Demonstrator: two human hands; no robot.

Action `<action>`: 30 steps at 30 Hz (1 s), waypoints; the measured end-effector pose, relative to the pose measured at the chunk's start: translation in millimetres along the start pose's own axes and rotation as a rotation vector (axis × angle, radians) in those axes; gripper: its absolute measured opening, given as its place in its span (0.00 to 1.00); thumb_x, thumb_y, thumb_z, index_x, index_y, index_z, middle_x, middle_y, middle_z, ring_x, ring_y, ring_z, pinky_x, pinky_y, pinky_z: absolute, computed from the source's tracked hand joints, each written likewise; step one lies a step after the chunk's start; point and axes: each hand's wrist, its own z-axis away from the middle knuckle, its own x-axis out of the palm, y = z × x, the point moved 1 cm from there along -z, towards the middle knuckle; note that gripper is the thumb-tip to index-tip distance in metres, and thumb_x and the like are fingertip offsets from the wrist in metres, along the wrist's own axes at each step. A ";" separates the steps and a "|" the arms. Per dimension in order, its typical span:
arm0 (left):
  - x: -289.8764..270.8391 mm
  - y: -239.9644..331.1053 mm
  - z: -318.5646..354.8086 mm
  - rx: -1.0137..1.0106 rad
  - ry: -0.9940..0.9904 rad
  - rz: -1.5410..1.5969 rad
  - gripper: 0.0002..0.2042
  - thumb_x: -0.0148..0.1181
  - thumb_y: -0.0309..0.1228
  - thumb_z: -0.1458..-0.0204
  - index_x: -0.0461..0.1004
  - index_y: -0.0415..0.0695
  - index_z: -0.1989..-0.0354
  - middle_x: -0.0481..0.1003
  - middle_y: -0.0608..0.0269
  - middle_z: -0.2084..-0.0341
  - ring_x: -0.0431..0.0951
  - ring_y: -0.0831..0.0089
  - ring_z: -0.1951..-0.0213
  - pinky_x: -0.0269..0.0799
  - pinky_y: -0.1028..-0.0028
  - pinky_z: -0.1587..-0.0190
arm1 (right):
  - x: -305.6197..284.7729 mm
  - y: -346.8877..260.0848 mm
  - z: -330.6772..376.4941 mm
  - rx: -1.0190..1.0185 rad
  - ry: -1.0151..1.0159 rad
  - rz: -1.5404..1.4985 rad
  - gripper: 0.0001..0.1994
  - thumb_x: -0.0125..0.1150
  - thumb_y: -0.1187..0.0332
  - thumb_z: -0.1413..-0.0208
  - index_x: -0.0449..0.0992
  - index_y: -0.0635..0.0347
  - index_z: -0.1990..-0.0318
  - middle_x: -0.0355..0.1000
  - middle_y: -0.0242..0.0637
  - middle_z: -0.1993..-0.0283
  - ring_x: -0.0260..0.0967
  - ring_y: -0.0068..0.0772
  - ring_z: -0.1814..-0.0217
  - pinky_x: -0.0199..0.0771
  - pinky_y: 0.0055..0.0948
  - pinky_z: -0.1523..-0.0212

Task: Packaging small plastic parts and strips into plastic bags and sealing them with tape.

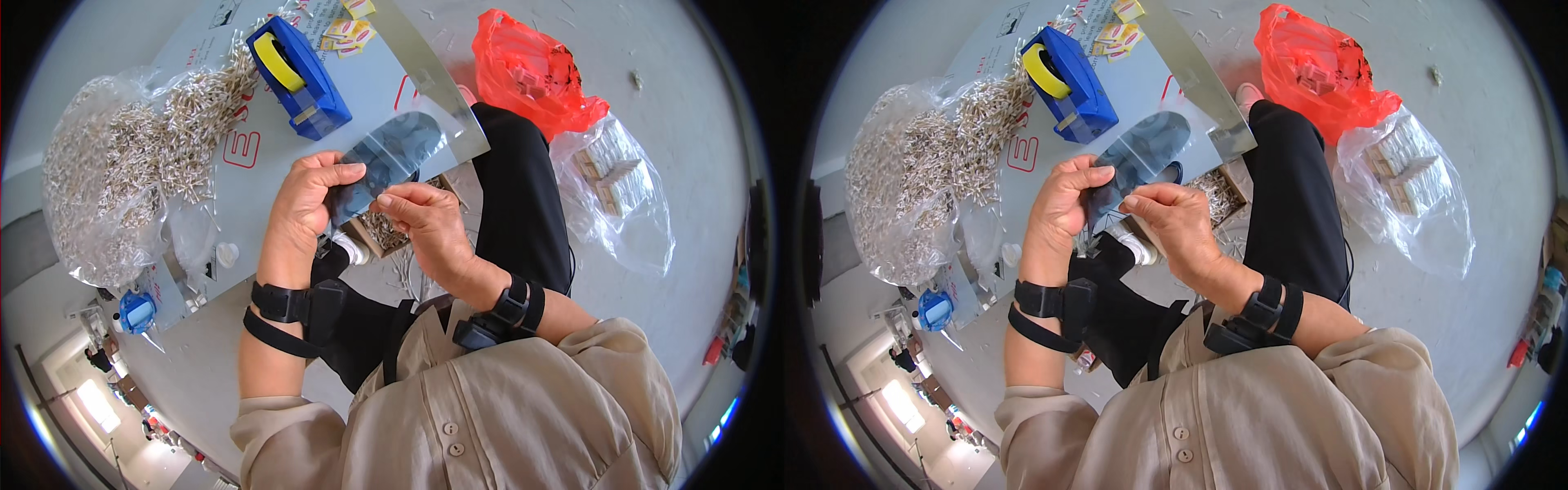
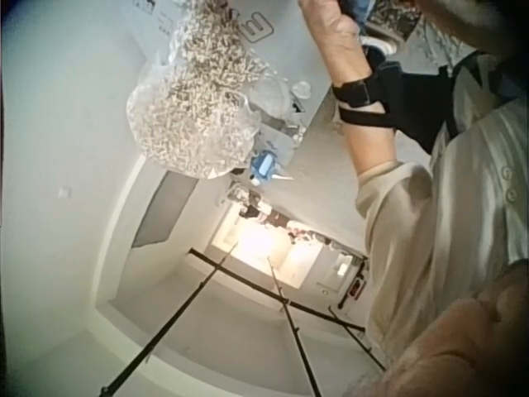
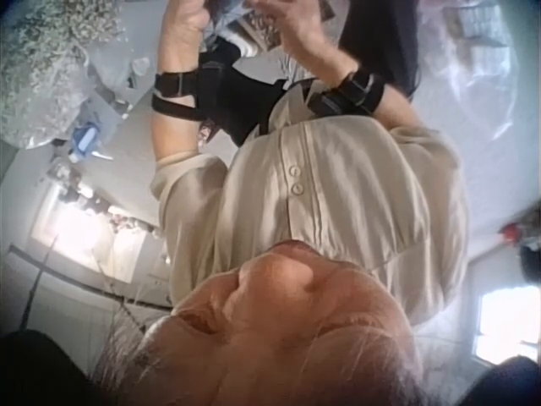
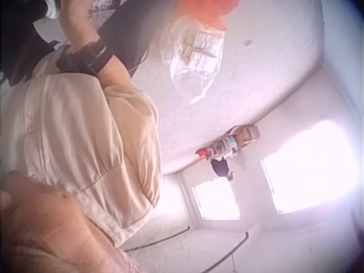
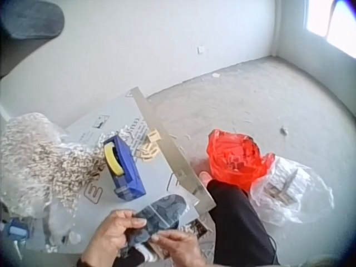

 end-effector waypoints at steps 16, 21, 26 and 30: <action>14.5 -5.1 -4.9 0.013 -0.013 0.021 0.10 0.64 0.25 0.59 0.74 0.34 0.68 0.75 0.63 0.75 0.74 0.78 0.75 0.71 0.79 0.69 | -0.7 2.5 0.7 -0.015 -0.019 -0.013 0.03 0.60 0.76 0.50 0.77 0.67 0.70 0.75 0.37 0.71 0.71 0.22 0.69 0.71 0.19 0.65; 13.3 1.6 13.3 0.376 0.366 -0.364 0.12 0.63 0.27 0.56 0.72 0.34 0.63 0.75 0.62 0.69 0.73 0.75 0.68 0.68 0.76 0.64 | 1.9 0.6 2.5 -0.008 -0.034 -0.027 0.03 0.60 0.76 0.50 0.76 0.68 0.70 0.75 0.38 0.70 0.71 0.23 0.69 0.71 0.20 0.65; 37.8 2.7 56.3 1.014 0.418 -1.164 0.16 0.60 0.23 0.61 0.70 0.37 0.59 0.72 0.59 0.62 0.71 0.63 0.57 0.65 0.67 0.54 | -2.3 -5.8 2.0 0.023 -0.007 -0.055 0.04 0.61 0.75 0.50 0.76 0.68 0.70 0.75 0.38 0.71 0.70 0.22 0.70 0.69 0.18 0.68; 47.2 -17.0 56.8 1.239 0.377 -1.620 0.15 0.56 0.20 0.59 0.72 0.37 0.59 0.72 0.58 0.60 0.71 0.61 0.55 0.64 0.64 0.51 | 4.5 -8.3 4.0 0.024 -0.020 -0.018 0.03 0.61 0.76 0.51 0.76 0.68 0.71 0.75 0.37 0.72 0.66 0.18 0.74 0.64 0.16 0.74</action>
